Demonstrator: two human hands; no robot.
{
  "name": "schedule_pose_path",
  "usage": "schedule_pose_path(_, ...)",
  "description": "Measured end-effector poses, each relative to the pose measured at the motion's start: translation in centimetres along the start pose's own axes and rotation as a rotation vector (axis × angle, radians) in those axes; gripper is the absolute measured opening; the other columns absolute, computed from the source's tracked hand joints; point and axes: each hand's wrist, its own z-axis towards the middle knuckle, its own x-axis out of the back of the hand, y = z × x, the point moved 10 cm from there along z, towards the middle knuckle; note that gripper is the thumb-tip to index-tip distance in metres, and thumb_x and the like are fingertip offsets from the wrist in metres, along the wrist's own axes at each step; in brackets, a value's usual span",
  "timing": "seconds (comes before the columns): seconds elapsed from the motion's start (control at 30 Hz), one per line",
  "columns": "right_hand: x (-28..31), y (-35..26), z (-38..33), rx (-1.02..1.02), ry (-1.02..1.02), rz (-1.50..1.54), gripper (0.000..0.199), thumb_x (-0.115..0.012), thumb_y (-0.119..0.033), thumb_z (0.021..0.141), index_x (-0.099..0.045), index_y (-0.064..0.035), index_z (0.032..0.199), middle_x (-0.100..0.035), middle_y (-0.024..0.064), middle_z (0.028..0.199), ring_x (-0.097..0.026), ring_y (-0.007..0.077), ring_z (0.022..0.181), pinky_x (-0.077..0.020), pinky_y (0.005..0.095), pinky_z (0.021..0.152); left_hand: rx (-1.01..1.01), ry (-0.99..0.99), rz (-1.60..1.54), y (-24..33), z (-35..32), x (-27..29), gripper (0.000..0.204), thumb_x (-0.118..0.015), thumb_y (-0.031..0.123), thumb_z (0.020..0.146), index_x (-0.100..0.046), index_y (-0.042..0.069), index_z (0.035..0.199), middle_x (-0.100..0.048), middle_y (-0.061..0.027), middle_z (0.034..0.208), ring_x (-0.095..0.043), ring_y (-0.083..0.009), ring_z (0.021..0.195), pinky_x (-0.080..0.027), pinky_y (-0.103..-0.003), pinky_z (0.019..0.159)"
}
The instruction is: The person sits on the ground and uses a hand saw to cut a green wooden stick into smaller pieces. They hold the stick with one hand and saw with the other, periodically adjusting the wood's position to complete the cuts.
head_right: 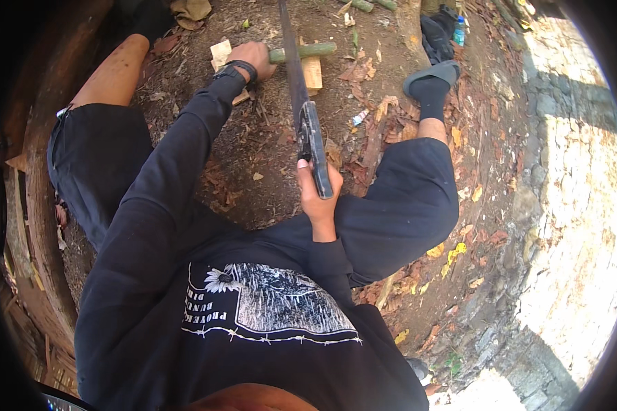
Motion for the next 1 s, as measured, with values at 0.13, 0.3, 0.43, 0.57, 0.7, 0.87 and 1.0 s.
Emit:
schedule_pose_path(0.13, -0.7, -0.3, 0.0, 0.007, -0.021, 0.028, 0.019, -0.074, -0.005, 0.101, -0.061, -0.0037, 0.088, -0.059, -0.0012, 0.068, -0.053, 0.0049, 0.056, -0.0397, 0.0257, 0.051, 0.009, -0.016, -0.022, -0.9, -0.3, -0.2, 0.044, -0.078, 0.045, 0.089, -0.084, 0.006, 0.109, -0.081, -0.0233, 0.105, -0.08, -0.0401, 0.096, -0.065, -0.05, 0.088)
schedule_pose_path(0.3, -0.3, -0.1, 0.1, 0.026, -0.013, -0.014, 0.016, -0.073, -0.002, 0.101, -0.06, -0.0002, 0.092, -0.055, 0.0013, 0.068, -0.05, 0.008, 0.054, -0.0392, 0.0284, 0.05, 0.01, -0.029, -0.027, -0.6, 0.0, -0.4, 0.044, -0.078, 0.045, 0.089, -0.084, 0.006, 0.109, -0.081, -0.0229, 0.106, -0.08, -0.0403, 0.098, -0.065, -0.05, 0.088)
schedule_pose_path(0.43, -0.3, -0.3, 0.2, 0.024, -0.011, -0.012, 0.016, -0.073, -0.002, 0.101, -0.06, -0.0001, 0.092, -0.055, 0.0016, 0.068, -0.051, 0.0082, 0.054, -0.0395, 0.0282, 0.05, 0.019, -0.023, -0.037, -0.6, 0.0, -0.3, 0.044, -0.078, 0.044, 0.089, -0.084, 0.006, 0.11, -0.081, -0.0229, 0.107, -0.079, -0.0405, 0.099, -0.064, -0.05, 0.089)
schedule_pose_path(0.57, -0.1, -0.2, 0.2, 0.026, -0.016, -0.025, 0.021, -0.075, -0.006, 0.101, -0.062, -0.0031, 0.086, -0.06, -0.0017, 0.068, -0.052, 0.0047, 0.057, -0.0403, 0.0259, 0.052, 0.018, -0.014, -0.037, -0.5, 0.0, -0.2, 0.043, -0.078, 0.043, 0.089, -0.084, 0.005, 0.109, -0.081, -0.0231, 0.107, -0.08, -0.0404, 0.099, -0.064, -0.049, 0.089)
schedule_pose_path(0.7, 0.8, -0.3, -0.2, 0.066, 0.0, -0.182, 0.024, -0.077, -0.008, 0.1, -0.062, -0.0029, 0.082, -0.059, -0.0026, 0.067, -0.052, 0.0052, 0.059, -0.0407, 0.0272, 0.055, 0.026, -0.037, -0.019, 0.1, 0.2, -0.4, 0.043, -0.078, 0.043, 0.089, -0.084, 0.005, 0.109, -0.081, -0.0233, 0.106, -0.08, -0.04, 0.098, -0.065, -0.049, 0.088)
schedule_pose_path(0.87, 3.8, -1.4, -4.0, 0.036, -0.015, -0.255, 0.024, -0.078, -0.005, 0.098, -0.062, -0.003, 0.08, -0.058, -0.0035, 0.066, -0.05, 0.0044, 0.06, -0.0398, 0.0272, 0.056, -0.013, 0.013, 0.008, -0.2, 0.3, -0.4, 0.041, -0.079, 0.042, 0.088, -0.084, 0.006, 0.107, -0.081, -0.0228, 0.102, -0.08, -0.0392, 0.094, -0.065, -0.049, 0.086)
schedule_pose_path(1.0, 4.1, -2.0, -4.5, -0.034, -0.031, -0.123, 0.022, -0.075, -0.003, 0.1, -0.061, -0.0034, 0.083, -0.057, -0.0029, 0.067, -0.05, 0.0039, 0.058, -0.0384, 0.025, 0.052, -0.075, 0.055, 0.03, -0.2, -0.4, -0.8, 0.039, -0.078, 0.042, 0.089, -0.084, 0.007, 0.106, -0.081, -0.0224, 0.097, -0.08, -0.0385, 0.091, -0.065, -0.049, 0.085)
